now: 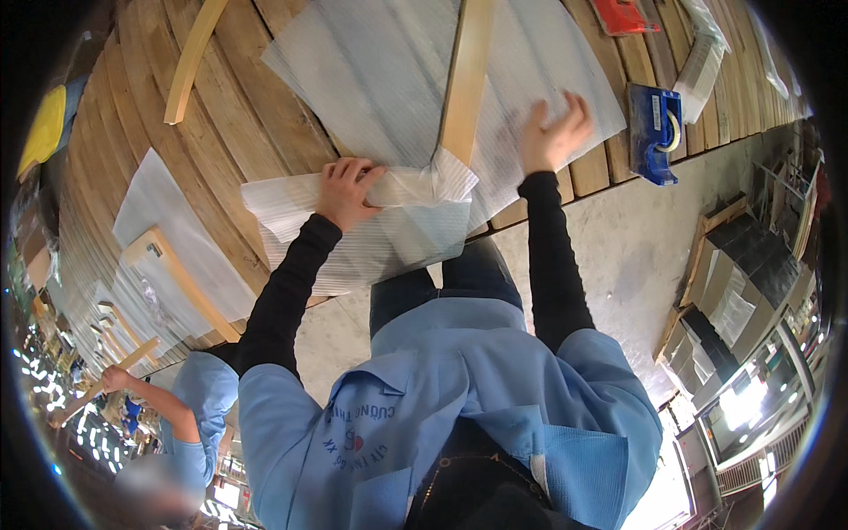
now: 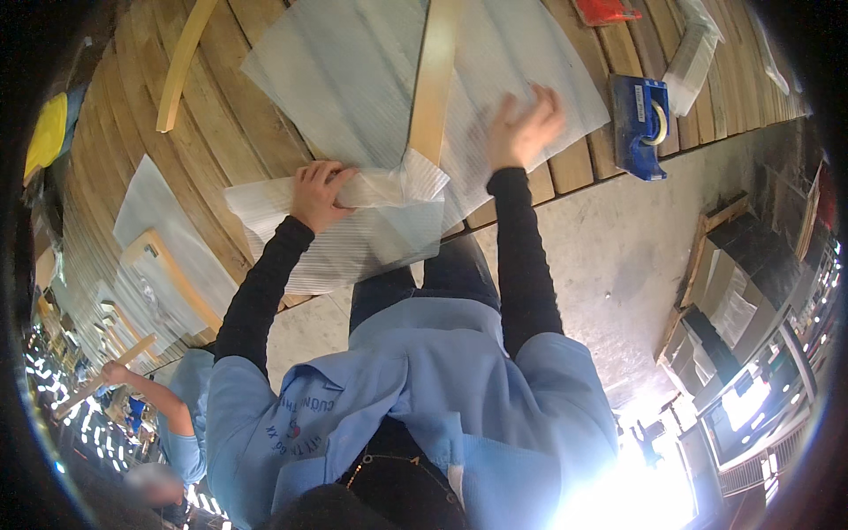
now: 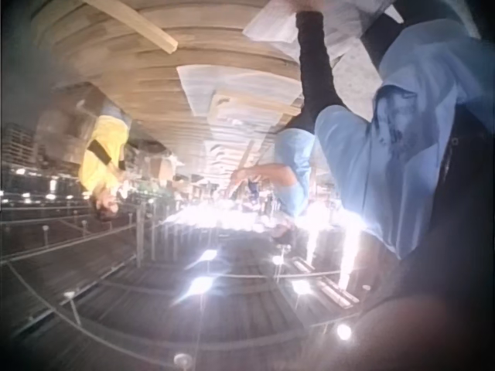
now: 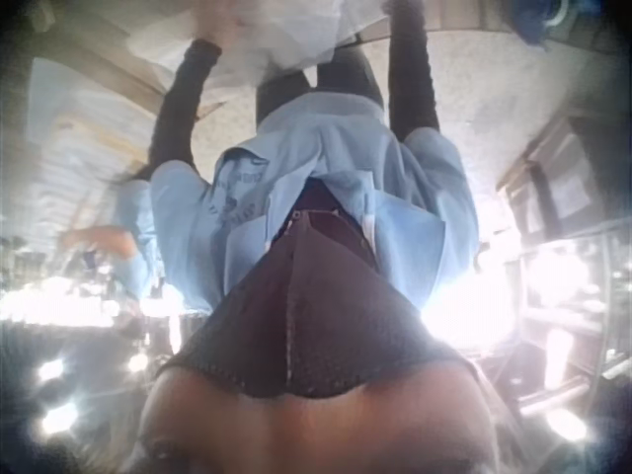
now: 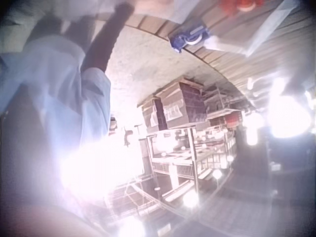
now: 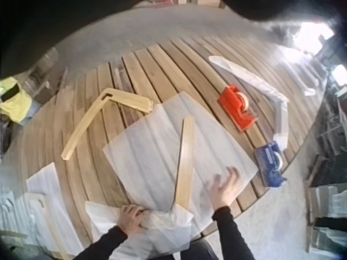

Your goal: The person wraps wooden chair leg frames in bubble wrap and secures them with tape. The person places each frame on a sheet of bubble wrap, folds the wrap around it, and uses a tape dispenser to seal the package. The wrapped frames are set aside on the table.

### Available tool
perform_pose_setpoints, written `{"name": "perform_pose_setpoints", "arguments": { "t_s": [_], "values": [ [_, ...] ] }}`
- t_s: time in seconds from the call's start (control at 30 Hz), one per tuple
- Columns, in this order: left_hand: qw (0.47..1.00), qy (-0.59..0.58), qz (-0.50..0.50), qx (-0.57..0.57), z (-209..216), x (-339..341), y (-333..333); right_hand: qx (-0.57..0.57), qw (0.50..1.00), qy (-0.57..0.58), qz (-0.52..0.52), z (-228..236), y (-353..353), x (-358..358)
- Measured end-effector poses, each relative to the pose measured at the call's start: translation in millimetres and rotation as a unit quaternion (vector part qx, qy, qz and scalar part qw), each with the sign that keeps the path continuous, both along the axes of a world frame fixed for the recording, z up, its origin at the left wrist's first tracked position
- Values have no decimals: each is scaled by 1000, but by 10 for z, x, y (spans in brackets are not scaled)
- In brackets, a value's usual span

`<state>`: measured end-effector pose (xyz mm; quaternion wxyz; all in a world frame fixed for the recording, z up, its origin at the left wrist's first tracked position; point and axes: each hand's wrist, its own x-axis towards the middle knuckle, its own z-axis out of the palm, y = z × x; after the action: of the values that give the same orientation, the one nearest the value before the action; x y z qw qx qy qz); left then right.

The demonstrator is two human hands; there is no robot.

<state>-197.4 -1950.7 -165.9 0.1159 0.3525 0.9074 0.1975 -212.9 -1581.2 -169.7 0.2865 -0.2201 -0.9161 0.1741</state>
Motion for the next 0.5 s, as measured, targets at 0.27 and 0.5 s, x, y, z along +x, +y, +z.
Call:
{"name": "perform_pose_setpoints", "arguments": {
  "t_s": [0.27,0.5],
  "values": [
    [999,38,-19,30,76,-24,-192,-11,968,-64,244,276,-2012,-972],
    [1000,-7,1,28,81,-176,-586,-18,985,-160,-58,-169,-475,-380]
  ]
}}
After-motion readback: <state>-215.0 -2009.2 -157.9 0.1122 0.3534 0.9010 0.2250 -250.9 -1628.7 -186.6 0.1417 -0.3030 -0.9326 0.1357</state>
